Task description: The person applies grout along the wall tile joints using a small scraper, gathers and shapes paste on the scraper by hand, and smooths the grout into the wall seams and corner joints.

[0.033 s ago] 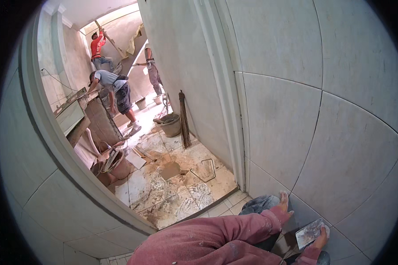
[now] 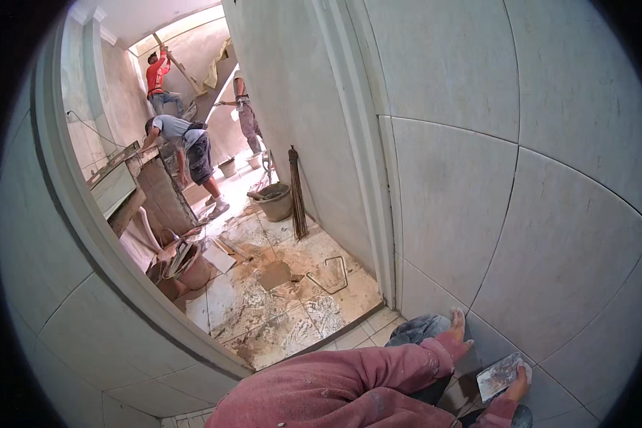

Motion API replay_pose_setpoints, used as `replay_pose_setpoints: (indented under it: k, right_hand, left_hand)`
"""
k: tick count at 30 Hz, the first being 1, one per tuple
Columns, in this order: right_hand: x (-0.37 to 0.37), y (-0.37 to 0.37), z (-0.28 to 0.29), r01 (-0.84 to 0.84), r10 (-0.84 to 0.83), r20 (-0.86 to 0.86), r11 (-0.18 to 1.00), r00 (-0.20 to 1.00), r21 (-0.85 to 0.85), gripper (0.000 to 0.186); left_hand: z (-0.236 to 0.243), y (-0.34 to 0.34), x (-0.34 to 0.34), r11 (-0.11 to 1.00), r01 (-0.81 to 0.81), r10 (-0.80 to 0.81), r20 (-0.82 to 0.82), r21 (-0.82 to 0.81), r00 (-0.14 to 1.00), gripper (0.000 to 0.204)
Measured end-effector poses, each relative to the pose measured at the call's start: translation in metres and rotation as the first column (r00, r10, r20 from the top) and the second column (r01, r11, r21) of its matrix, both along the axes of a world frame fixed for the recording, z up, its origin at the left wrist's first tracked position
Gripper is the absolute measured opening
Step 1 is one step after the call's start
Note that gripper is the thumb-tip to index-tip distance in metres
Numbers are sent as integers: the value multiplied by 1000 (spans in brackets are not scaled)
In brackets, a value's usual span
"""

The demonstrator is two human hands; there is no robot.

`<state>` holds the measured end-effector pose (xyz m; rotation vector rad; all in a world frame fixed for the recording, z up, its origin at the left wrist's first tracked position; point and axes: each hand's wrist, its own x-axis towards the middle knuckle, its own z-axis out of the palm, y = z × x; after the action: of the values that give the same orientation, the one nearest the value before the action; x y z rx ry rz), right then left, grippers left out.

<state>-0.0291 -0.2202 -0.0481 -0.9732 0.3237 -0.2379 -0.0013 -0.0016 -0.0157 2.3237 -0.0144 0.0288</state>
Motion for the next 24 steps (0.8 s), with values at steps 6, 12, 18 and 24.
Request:
replay_pose_setpoints:
  k: [6,12,18,24]
  right_hand:
    - [-6,0,10,46,-40,-118,998,992,46,18]
    - [-9,2,16,9,2,-91,992,996,127,20]
    - [-12,2,15,7,7,-154,996,988,91,23]
    - [-30,14,2,-93,18,-335,973,942,-211,21]
  left_hand:
    - [-14,-2,4,999,-27,26,64,18,998,84]
    - [19,-3,-11,994,-46,37,83,100,996,83]
    - [39,0,-12,998,-8,30,-329,67,944,84]
    - [-5,-18,2,726,-2,-446,-472,-688,760,37]
